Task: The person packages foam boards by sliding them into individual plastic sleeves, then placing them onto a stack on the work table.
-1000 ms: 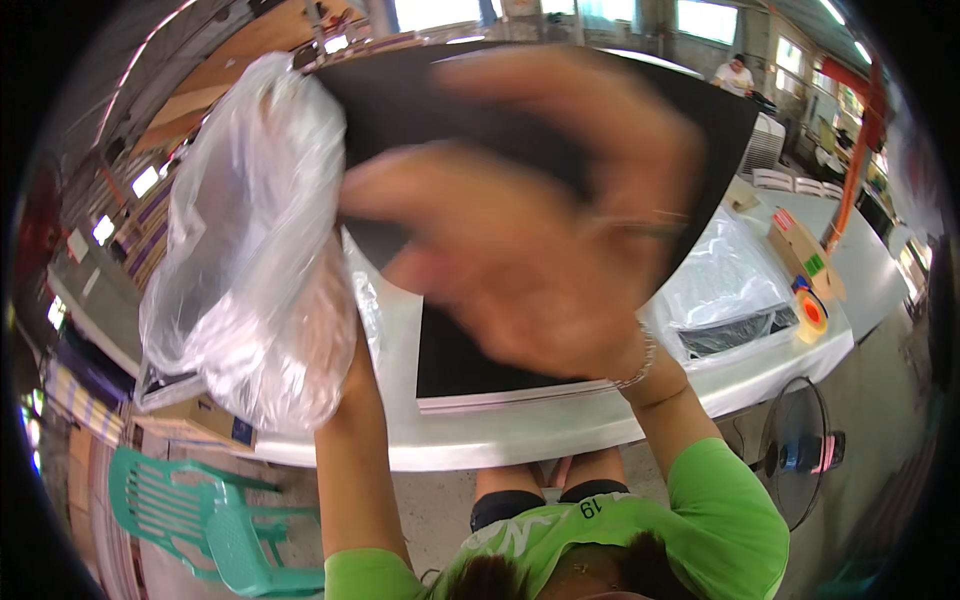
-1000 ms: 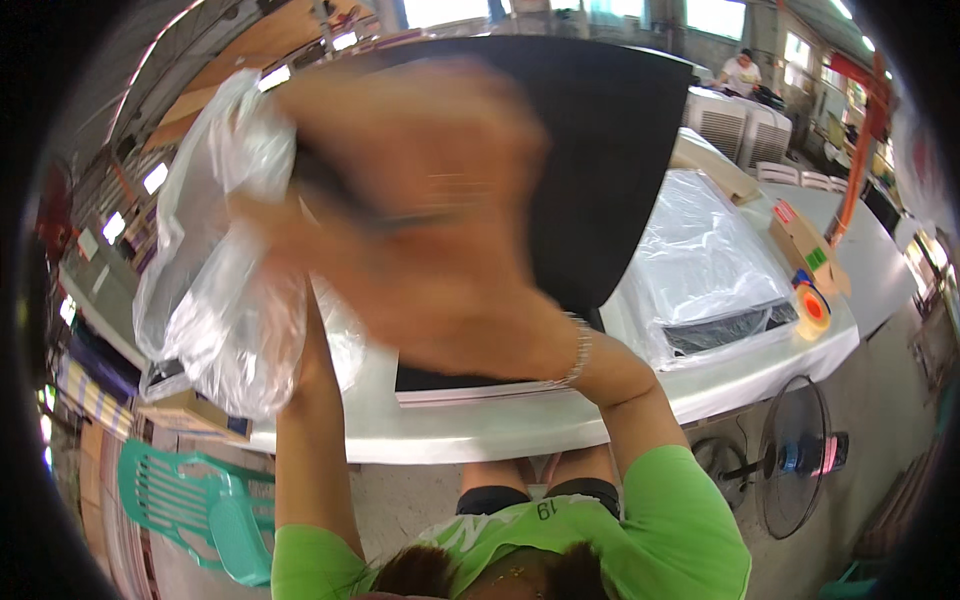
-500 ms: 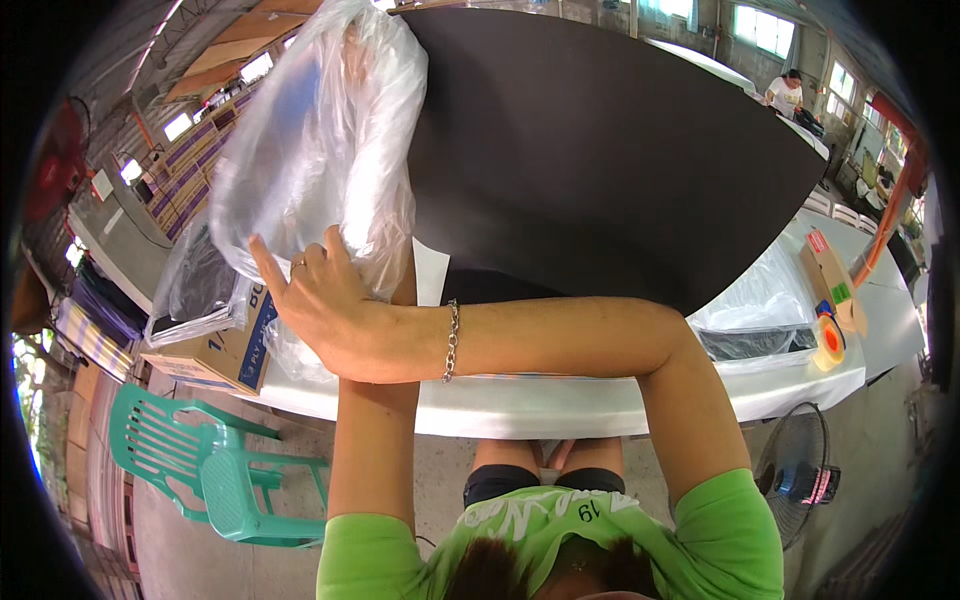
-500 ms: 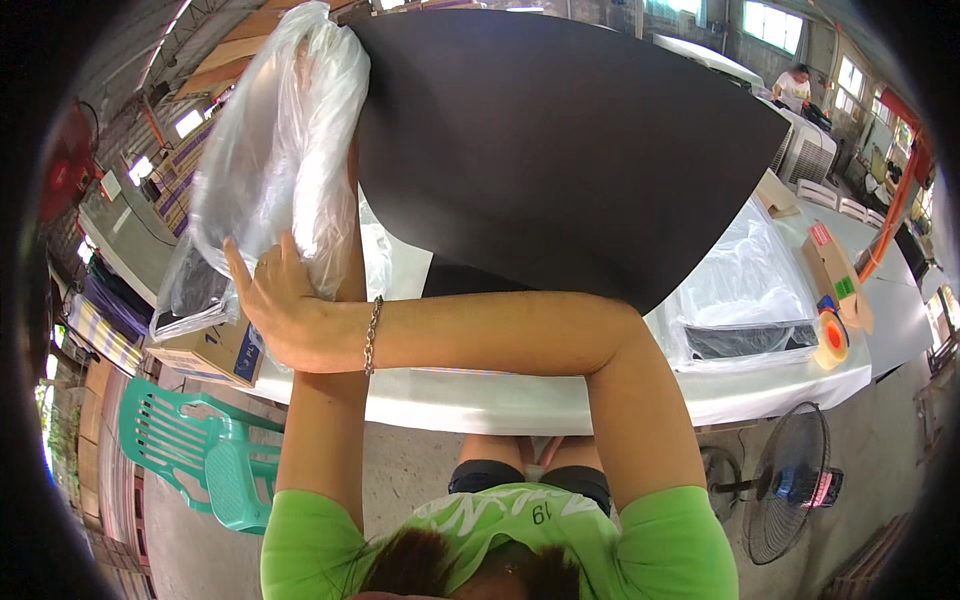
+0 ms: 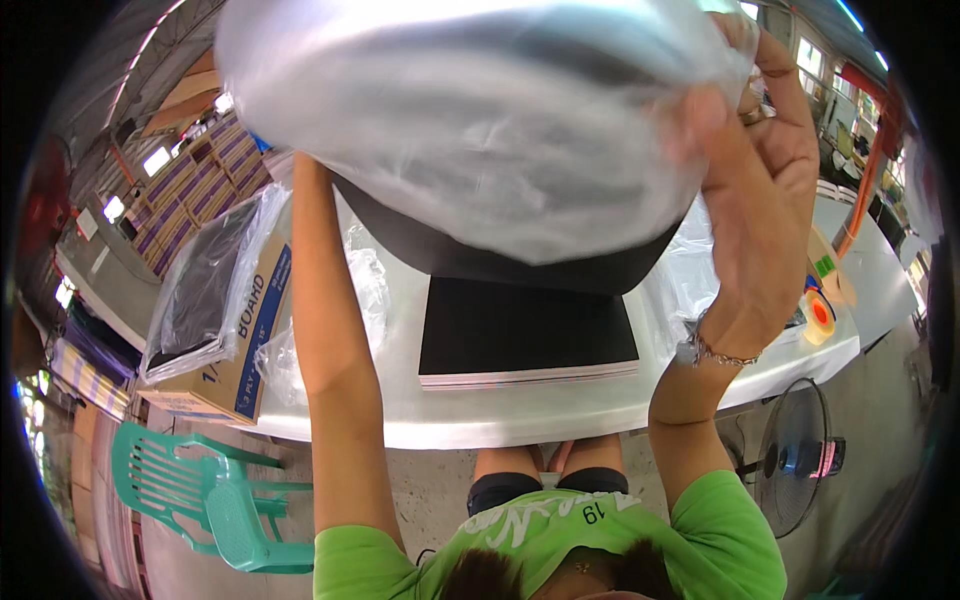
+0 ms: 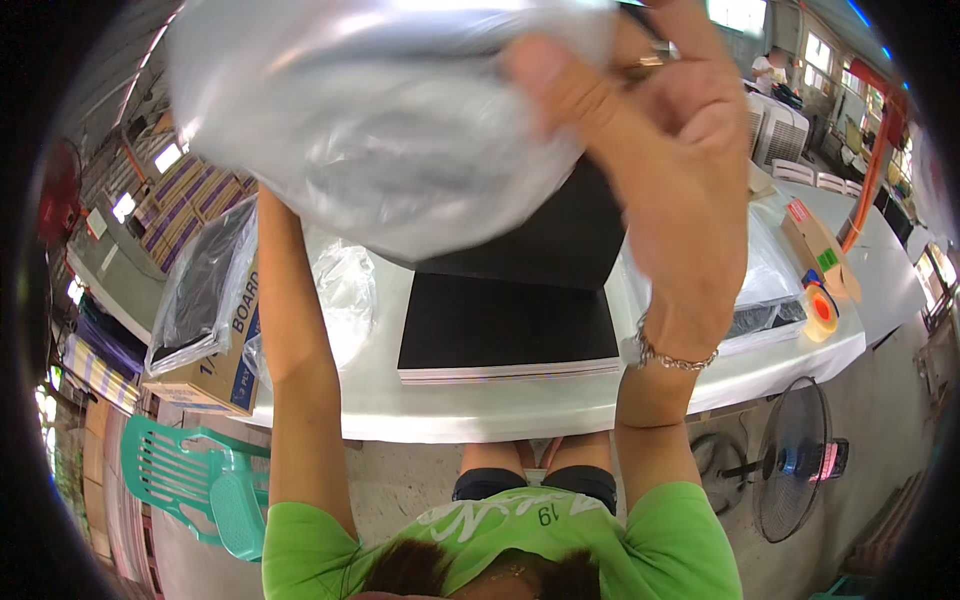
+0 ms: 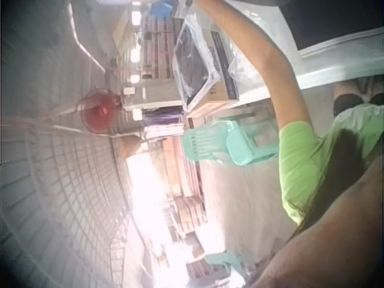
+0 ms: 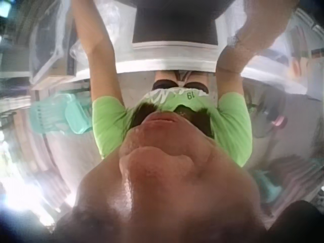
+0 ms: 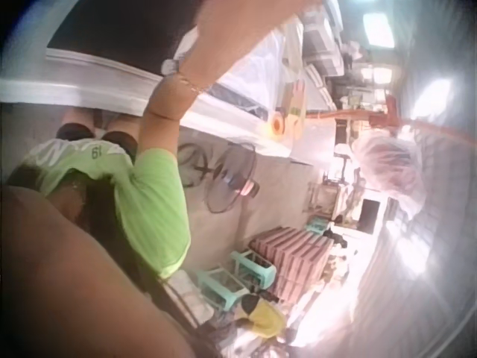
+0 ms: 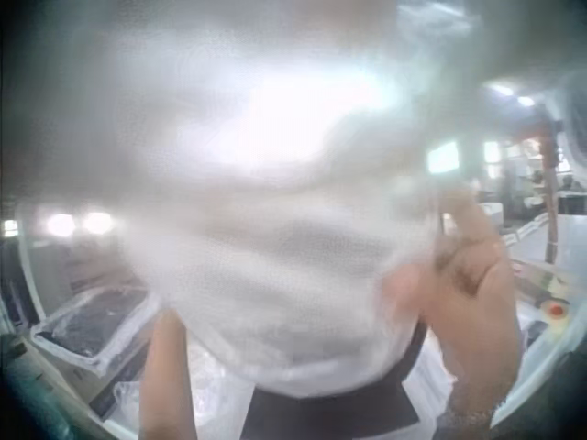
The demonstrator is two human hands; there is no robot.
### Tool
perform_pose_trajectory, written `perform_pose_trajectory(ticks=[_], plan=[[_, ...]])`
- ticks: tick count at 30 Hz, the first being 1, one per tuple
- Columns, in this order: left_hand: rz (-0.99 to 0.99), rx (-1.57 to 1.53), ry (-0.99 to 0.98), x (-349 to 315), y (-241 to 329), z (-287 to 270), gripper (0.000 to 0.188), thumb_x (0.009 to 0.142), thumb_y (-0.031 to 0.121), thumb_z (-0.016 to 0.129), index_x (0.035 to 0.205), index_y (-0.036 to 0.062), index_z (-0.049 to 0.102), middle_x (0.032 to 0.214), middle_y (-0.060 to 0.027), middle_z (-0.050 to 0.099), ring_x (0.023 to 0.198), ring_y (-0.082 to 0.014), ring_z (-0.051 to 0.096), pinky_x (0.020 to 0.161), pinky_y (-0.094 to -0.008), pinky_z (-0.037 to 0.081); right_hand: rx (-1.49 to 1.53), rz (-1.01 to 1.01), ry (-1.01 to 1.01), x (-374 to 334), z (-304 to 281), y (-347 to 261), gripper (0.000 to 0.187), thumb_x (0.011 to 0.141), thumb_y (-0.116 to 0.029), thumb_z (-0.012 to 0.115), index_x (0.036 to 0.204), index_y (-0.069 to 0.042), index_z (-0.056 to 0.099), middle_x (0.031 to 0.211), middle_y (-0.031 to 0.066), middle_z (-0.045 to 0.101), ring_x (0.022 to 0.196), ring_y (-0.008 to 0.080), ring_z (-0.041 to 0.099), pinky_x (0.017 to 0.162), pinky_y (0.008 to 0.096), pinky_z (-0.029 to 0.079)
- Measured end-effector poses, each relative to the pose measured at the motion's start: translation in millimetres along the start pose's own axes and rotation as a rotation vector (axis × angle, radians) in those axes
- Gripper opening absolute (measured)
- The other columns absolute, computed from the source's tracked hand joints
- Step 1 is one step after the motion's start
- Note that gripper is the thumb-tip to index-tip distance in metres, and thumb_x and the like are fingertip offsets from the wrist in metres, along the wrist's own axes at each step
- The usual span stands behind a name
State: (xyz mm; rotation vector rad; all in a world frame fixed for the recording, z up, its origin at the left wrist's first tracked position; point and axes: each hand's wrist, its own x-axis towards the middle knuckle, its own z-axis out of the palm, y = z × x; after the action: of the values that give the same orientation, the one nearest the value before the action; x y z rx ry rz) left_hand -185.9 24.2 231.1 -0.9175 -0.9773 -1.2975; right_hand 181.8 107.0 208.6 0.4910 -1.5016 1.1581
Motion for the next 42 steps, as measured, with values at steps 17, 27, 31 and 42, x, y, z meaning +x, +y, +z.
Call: perform_pose_trajectory(ticks=[17,27,31,42], plan=[[-0.827,-0.628,0.029,33.1,5.3,-32.4,0.025,0.087,0.006,0.037,0.105,0.0005,0.054,0.103,-0.0126,0.061,0.096,-0.0213,0.059,0.086,-0.0340,0.048,-0.529,-0.247,0.697,61.7,-78.3,134.7,0.025,0.087,-0.018,0.061,0.106,0.000,0.061,0.098,0.0076,0.062,0.088,0.0126,0.055,0.079,0.0261,0.045],[-1.000,-0.882,-0.151,25.6,-19.1,-75.3,0.028,0.093,0.013,0.042,0.111,-0.0030,0.056,0.115,-0.0134,0.060,0.110,-0.0233,0.054,0.102,-0.0372,0.037,0.254,0.183,0.425,123.7,-140.1,209.1,0.030,0.086,-0.019,0.059,0.110,-0.001,0.057,0.107,0.0104,0.060,0.098,0.0188,0.055,0.085,0.0315,0.045],[-0.892,-0.733,0.021,-6.7,-6.0,-85.7,0.027,0.092,0.015,0.045,0.111,-0.0013,0.056,0.114,-0.0103,0.059,0.110,-0.0204,0.053,0.101,-0.0339,0.036,0.181,0.432,0.516,96.9,-110.0,199.0,0.024,0.080,-0.018,0.064,0.101,-0.007,0.063,0.092,0.0044,0.064,0.088,0.0147,0.056,0.079,0.0303,0.043],[-0.818,-0.353,-0.159,-51.4,4.1,-82.1,0.046,0.096,0.036,0.047,0.119,-0.0025,0.056,0.109,-0.0043,0.057,0.103,-0.0142,0.049,0.097,-0.0287,0.032,0.065,0.424,0.481,90.7,-114.2,212.6,0.018,0.077,-0.021,0.053,0.077,-0.003,0.055,0.073,0.0035,0.055,0.069,0.0147,0.047,0.065,0.0310,0.037]])
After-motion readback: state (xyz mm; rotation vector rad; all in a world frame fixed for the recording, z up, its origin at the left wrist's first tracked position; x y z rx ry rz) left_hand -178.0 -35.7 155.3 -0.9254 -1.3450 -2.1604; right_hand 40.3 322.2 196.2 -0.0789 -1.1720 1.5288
